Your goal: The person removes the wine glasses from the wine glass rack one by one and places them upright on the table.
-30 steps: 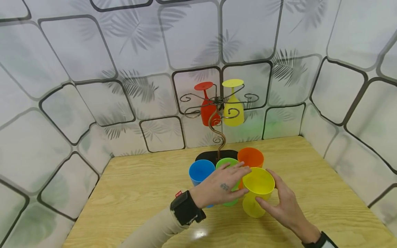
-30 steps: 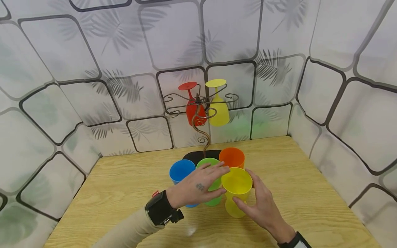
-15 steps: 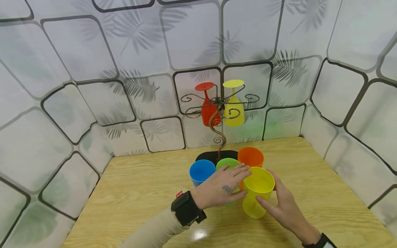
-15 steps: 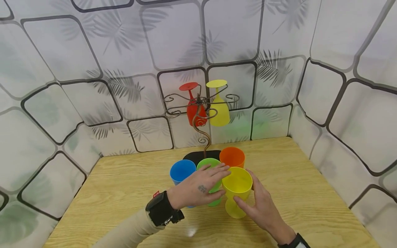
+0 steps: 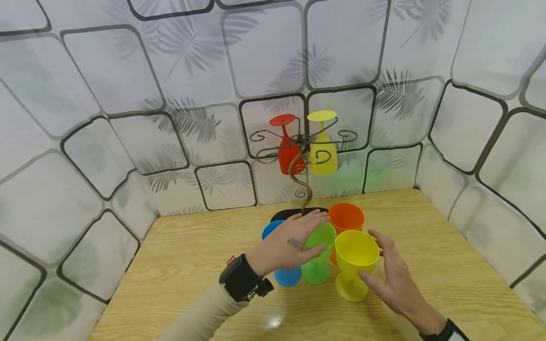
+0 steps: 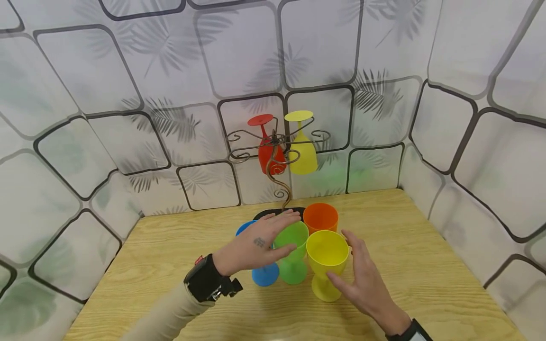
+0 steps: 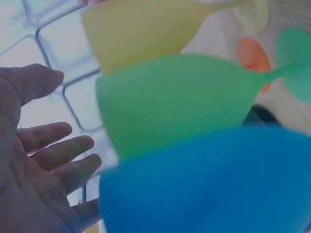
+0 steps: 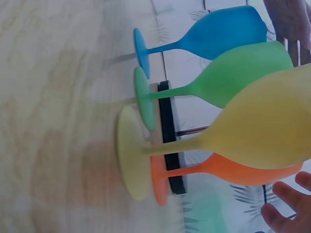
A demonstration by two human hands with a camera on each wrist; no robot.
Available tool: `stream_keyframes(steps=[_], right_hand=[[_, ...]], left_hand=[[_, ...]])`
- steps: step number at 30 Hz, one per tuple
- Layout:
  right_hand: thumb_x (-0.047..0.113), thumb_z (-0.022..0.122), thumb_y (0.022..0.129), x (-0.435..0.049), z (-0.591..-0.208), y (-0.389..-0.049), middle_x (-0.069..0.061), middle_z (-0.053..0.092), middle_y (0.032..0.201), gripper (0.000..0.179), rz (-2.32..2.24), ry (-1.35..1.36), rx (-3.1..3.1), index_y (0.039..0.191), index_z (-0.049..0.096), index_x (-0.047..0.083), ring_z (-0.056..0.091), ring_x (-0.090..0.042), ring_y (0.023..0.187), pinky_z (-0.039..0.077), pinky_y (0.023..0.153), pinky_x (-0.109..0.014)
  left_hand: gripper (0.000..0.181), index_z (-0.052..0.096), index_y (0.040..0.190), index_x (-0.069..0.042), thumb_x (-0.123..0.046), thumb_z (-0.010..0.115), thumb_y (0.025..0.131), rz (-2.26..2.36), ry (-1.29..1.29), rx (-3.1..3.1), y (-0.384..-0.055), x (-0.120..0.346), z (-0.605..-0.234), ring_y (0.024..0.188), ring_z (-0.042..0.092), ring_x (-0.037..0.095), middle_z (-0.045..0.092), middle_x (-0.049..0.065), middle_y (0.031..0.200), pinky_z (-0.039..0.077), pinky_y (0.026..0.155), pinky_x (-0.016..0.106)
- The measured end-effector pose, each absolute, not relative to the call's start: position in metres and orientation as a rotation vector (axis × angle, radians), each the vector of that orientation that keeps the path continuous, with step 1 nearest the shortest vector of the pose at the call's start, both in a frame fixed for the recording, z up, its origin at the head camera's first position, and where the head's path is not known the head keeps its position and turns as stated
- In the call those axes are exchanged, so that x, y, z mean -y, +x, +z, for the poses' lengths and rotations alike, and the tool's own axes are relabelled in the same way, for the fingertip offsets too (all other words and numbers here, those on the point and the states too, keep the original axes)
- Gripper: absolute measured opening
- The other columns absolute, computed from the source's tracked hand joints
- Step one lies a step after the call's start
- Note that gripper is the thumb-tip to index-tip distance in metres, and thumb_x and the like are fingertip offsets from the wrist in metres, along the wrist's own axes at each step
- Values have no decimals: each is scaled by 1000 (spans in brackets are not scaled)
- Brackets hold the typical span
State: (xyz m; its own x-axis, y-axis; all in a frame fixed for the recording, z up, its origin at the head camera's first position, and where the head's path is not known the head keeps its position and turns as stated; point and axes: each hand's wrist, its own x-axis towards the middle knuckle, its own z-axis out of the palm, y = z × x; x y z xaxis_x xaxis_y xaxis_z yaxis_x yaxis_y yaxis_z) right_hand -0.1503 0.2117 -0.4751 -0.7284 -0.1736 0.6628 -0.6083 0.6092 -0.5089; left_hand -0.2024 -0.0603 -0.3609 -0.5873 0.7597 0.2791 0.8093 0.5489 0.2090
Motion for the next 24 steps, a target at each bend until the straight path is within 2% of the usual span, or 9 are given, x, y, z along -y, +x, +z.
stream_keyframes(steps=[4, 8, 14, 16, 19, 21, 24], right_hand=[[12, 81, 77, -217, -468, -155, -24, 44, 150, 92, 986, 644, 2231, 155, 35, 0, 43, -18, 135, 31, 105, -12], [17, 83, 75, -219, -461, -157, -27, 43, 152, 91, 989, 679, 2191, 153, 39, -2, 35, -14, 145, 21, 115, -11], [15, 86, 72, -211, -456, -158, -21, 44, 152, 91, 966, 698, 2243, 150, 43, 0, 36, -27, 143, 17, 118, -14], [16, 87, 71, -209, -455, -158, -19, 44, 153, 91, 949, 694, 2268, 150, 43, 0, 37, -31, 142, 20, 119, -19], [20, 89, 71, -206, -454, -159, -17, 44, 153, 94, 931, 694, 2284, 150, 44, 1, 39, -34, 141, 28, 120, -38], [22, 90, 70, -205, -454, -160, -18, 45, 153, 95, 925, 701, 2280, 150, 44, 0, 40, -36, 140, 32, 115, -54], [26, 90, 69, -205, -453, -161, -20, 47, 152, 98, 922, 701, 2276, 151, 43, 0, 41, -37, 139, 35, 107, -67]], left_hand=[[59, 45, 153, -9, -34, 62, 103, -640, -1280, 2644, -214, 74, -350, 144, 46, 25, 49, 9, 155, 39, 119, 41], [58, 42, 155, -10, -33, 59, 105, -830, -1182, 2686, -228, 88, -342, 148, 42, 26, 46, 11, 158, 38, 120, 43], [60, 41, 155, -6, -33, 58, 104, -916, -974, 2744, -254, 112, -337, 146, 43, 31, 46, 14, 157, 38, 118, 51], [63, 37, 156, -4, -34, 57, 104, -910, -913, 2791, -264, 121, -337, 146, 41, 35, 44, 16, 158, 37, 118, 53], [67, 31, 159, -4, -37, 54, 105, -944, -813, 2881, -280, 132, -338, 148, 38, 37, 38, 18, 161, 36, 118, 55], [69, 27, 161, -6, -39, 52, 105, -1002, -748, 2936, -291, 138, -338, 150, 34, 38, 34, 17, 164, 36, 117, 56], [70, 23, 162, -10, -40, 51, 105, -1120, -660, 2973, -308, 143, -339, 152, 30, 38, 30, 16, 166, 39, 116, 56]])
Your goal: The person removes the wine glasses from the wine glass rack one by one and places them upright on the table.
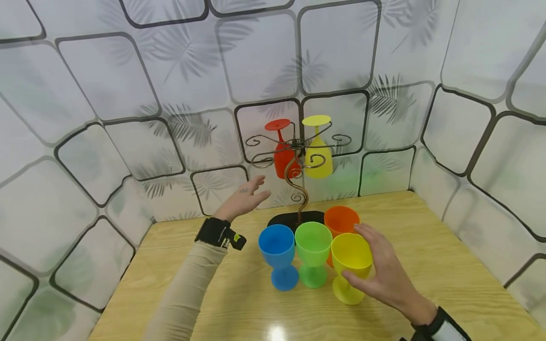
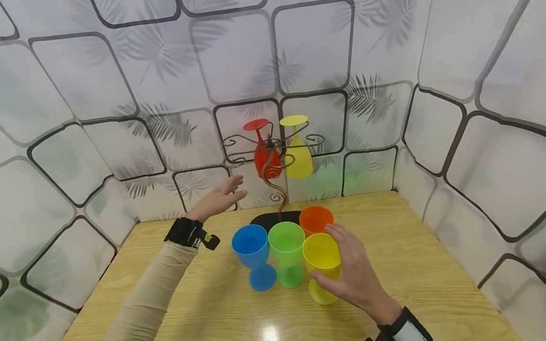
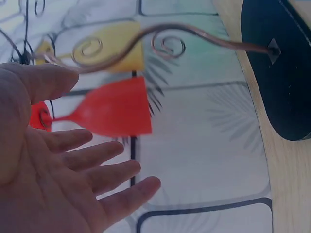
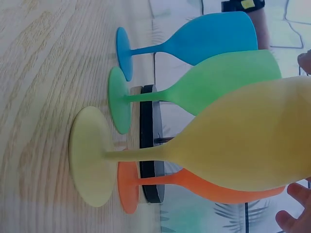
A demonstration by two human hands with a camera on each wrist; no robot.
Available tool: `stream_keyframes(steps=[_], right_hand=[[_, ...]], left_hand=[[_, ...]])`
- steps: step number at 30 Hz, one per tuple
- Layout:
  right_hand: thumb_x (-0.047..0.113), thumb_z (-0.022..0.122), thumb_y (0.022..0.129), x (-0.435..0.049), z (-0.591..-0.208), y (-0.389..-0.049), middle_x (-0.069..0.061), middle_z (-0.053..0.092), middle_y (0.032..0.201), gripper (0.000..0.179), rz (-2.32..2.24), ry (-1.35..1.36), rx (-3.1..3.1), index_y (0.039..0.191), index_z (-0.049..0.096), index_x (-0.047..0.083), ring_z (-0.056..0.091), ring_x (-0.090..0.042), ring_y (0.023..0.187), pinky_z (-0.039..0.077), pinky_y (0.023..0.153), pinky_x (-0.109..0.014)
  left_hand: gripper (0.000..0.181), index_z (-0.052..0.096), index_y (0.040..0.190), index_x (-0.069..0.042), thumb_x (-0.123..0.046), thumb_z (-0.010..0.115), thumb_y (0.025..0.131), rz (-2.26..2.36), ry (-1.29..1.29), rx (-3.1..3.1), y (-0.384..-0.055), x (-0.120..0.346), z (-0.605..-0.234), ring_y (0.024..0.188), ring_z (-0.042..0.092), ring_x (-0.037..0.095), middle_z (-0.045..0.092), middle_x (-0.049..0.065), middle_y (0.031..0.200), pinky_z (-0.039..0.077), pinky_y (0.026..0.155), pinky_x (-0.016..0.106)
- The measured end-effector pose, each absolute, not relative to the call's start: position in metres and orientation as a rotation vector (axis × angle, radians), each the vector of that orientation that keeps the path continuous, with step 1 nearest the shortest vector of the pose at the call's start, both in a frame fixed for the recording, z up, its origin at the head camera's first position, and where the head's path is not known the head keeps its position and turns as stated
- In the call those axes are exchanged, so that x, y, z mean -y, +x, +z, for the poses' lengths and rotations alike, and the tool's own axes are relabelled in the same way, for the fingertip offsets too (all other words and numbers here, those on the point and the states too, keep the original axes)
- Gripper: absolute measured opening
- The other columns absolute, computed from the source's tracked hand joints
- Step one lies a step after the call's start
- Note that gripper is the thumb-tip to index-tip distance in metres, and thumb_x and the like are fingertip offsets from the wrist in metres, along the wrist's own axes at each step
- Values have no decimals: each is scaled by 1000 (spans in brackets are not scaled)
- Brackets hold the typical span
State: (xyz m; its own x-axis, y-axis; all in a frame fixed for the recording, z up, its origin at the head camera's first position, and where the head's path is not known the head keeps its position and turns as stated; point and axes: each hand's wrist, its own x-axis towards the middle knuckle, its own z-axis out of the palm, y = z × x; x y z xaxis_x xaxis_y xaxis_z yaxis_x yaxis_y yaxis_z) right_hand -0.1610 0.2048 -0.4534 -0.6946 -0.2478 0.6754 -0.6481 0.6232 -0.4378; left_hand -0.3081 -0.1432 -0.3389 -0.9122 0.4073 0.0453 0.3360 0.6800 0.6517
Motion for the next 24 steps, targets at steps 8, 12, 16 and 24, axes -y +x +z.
stream_keyframes(steps=[8, 12, 16, 24], right_hand=[[31, 92, 65, -204, -454, -162, -22, 48, 150, 102, 926, 672, 2277, 151, 44, 4, 42, -40, 139, 34, 105, -72], [32, 91, 67, -203, -452, -161, -19, 50, 150, 98, 940, 681, 2257, 149, 47, 4, 41, -37, 141, 33, 107, -70], [34, 90, 69, -203, -451, -161, -19, 51, 148, 92, 948, 710, 2211, 146, 51, 2, 42, -37, 140, 33, 105, -69], [37, 92, 67, -203, -448, -154, -15, 52, 148, 94, 918, 701, 2221, 145, 52, 4, 43, -32, 139, 27, 117, -42]], left_hand=[[67, 28, 157, -5, -37, 54, 104, 1294, 518, -2802, -353, 136, -343, 150, 32, 41, 32, 22, 161, 35, 119, 53], [63, 33, 155, -4, -35, 55, 104, 1396, 451, -2833, -367, 129, -343, 148, 36, 42, 37, 21, 158, 39, 116, 52], [66, 36, 157, -8, -36, 60, 102, 1532, 326, -2822, -380, 123, -343, 148, 36, 38, 38, 17, 160, 40, 115, 52], [68, 38, 156, -13, -31, 70, 98, 1801, 267, -2660, -388, 101, -346, 144, 44, 37, 31, 17, 163, 42, 115, 46]])
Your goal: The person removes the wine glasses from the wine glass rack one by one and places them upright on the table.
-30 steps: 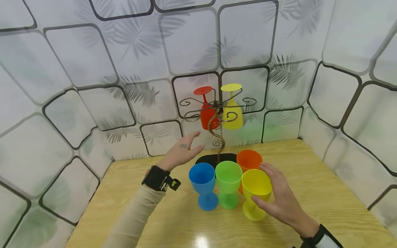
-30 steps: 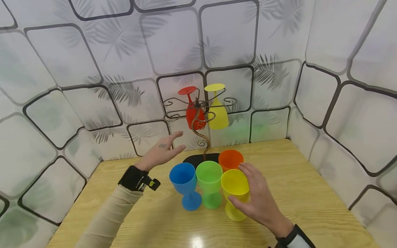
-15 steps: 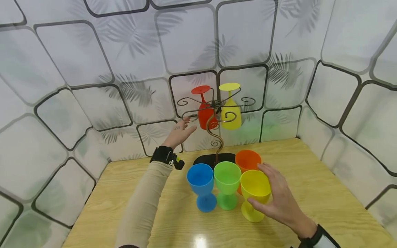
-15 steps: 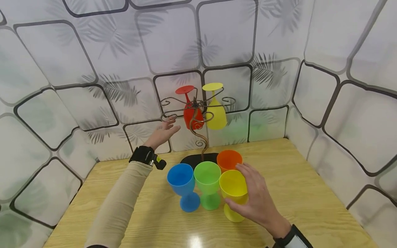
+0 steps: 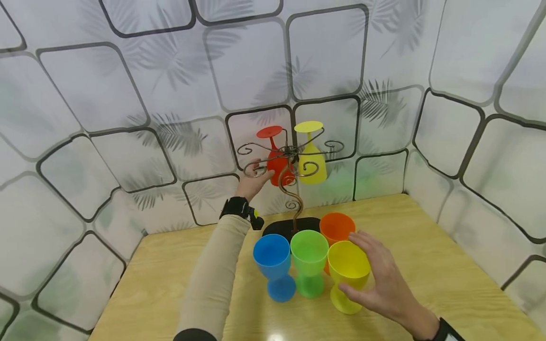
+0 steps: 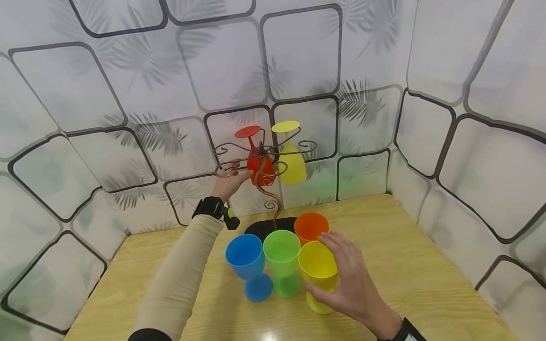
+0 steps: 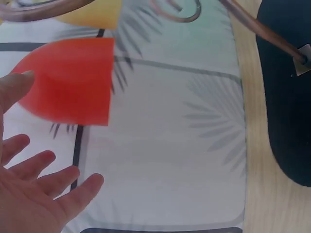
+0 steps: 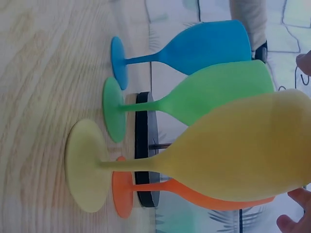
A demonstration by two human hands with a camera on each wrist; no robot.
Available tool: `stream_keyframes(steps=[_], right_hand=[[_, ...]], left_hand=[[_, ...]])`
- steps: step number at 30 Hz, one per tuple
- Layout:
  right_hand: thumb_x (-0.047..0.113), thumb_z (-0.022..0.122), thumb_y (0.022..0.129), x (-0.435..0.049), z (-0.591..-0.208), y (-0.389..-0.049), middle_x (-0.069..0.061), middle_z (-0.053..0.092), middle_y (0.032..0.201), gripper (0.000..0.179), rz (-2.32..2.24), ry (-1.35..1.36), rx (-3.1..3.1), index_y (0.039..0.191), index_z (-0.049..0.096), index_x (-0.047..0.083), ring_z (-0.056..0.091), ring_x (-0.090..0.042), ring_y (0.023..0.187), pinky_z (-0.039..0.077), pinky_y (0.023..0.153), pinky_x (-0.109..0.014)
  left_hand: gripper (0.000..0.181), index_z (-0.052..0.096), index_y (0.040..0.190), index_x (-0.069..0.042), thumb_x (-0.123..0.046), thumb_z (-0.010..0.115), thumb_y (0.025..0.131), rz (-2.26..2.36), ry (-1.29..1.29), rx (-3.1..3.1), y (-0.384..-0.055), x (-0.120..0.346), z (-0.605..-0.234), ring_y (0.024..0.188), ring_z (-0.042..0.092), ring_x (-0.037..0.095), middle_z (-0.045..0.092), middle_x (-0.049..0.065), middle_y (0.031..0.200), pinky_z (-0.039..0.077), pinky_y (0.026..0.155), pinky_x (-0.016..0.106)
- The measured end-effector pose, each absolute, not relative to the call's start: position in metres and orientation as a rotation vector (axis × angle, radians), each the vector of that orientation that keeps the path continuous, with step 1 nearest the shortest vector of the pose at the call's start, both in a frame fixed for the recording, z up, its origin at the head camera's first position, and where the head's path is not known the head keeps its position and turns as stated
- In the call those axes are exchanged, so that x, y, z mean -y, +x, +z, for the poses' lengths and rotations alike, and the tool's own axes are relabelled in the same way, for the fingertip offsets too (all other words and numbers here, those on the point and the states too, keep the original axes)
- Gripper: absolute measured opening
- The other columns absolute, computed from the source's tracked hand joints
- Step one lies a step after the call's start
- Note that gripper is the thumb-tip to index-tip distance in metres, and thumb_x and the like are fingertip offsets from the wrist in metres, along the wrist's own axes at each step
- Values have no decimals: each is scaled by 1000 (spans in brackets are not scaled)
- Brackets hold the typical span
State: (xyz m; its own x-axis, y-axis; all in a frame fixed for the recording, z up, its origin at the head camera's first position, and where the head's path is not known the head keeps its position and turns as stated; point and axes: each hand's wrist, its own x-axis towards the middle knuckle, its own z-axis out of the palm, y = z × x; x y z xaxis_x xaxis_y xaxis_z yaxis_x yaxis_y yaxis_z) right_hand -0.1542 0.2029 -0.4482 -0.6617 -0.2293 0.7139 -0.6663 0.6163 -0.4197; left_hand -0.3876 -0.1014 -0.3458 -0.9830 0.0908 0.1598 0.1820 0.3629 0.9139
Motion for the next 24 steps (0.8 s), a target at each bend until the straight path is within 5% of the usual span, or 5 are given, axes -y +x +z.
stream_keyframes(steps=[4, 12, 17, 24], right_hand=[[50, 88, 72, -204, -448, -150, -17, 54, 146, 93, 866, 738, 2188, 145, 53, 4, 44, -33, 138, 18, 119, -23], [49, 89, 73, -203, -444, -149, -17, 53, 146, 95, 908, 731, 2176, 146, 51, 3, 43, -31, 139, 19, 119, -24], [40, 94, 65, -203, -447, -147, -15, 53, 147, 99, 926, 683, 2235, 147, 51, 4, 42, -32, 140, 19, 119, -24], [39, 93, 66, -203, -448, -146, -16, 52, 148, 99, 940, 687, 2236, 148, 49, 3, 42, -28, 140, 18, 118, -21]], left_hand=[[64, 42, 152, -12, -24, 72, 96, -1865, -209, 2407, -381, 89, -346, 143, 42, 37, 33, 19, 159, 42, 114, 48], [74, 30, 160, -17, -25, 70, 98, -1910, -287, 2386, -398, 80, -344, 156, 22, 31, 24, 12, 166, 30, 123, 49], [75, 27, 162, -13, -21, 68, 99, -2015, -348, 2322, -413, 76, -347, 153, 31, 26, 31, 9, 166, 34, 122, 42], [74, 30, 161, -11, -14, 69, 98, -1965, -291, 2276, -389, 75, -333, 137, 45, 30, 44, 15, 155, 40, 117, 41]])
